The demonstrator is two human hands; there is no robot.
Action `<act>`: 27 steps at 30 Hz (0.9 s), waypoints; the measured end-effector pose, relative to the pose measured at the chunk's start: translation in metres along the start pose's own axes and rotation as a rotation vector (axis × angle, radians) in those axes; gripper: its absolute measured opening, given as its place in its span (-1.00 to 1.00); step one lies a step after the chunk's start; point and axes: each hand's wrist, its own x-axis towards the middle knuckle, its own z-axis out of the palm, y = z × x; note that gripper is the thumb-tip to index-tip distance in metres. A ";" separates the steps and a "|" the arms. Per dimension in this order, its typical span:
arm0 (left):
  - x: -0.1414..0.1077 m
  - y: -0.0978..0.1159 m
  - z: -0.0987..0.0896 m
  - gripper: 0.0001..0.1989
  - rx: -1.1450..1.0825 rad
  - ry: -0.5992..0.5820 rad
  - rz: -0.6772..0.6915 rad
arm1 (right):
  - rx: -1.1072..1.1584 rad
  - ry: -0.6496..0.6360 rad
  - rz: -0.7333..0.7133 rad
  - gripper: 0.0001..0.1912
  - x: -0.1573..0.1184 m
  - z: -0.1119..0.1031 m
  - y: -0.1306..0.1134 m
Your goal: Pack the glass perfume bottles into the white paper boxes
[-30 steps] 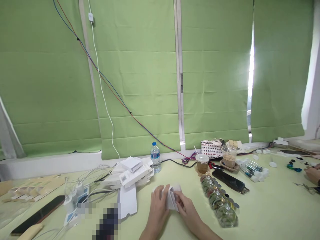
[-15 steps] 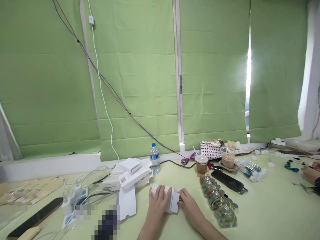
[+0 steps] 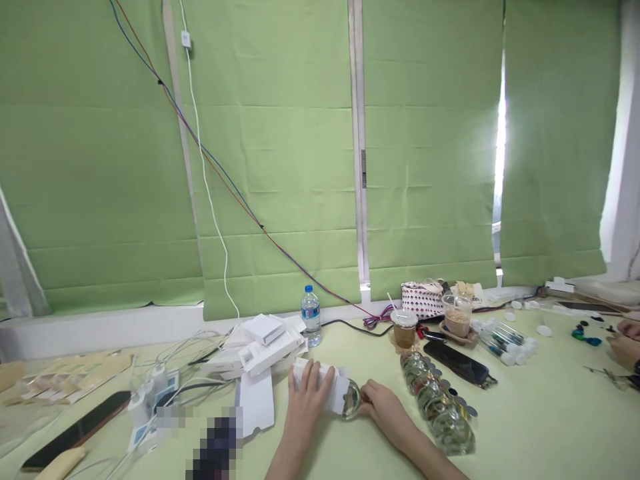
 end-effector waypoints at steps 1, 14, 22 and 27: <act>0.000 -0.005 -0.003 -0.51 0.018 -0.023 -0.035 | 0.002 0.005 0.001 -0.87 0.000 -0.002 0.003; 0.010 -0.008 -0.025 -0.35 -0.501 0.021 -0.507 | -0.055 0.067 0.071 -0.80 0.004 0.003 0.014; -0.002 0.017 -0.014 -0.38 -0.195 -0.054 -0.216 | 0.085 0.295 -0.247 -0.80 -0.004 0.009 -0.019; 0.000 0.009 -0.016 -0.42 -0.157 0.004 -0.193 | 0.255 0.380 -0.143 -0.72 -0.001 0.004 -0.030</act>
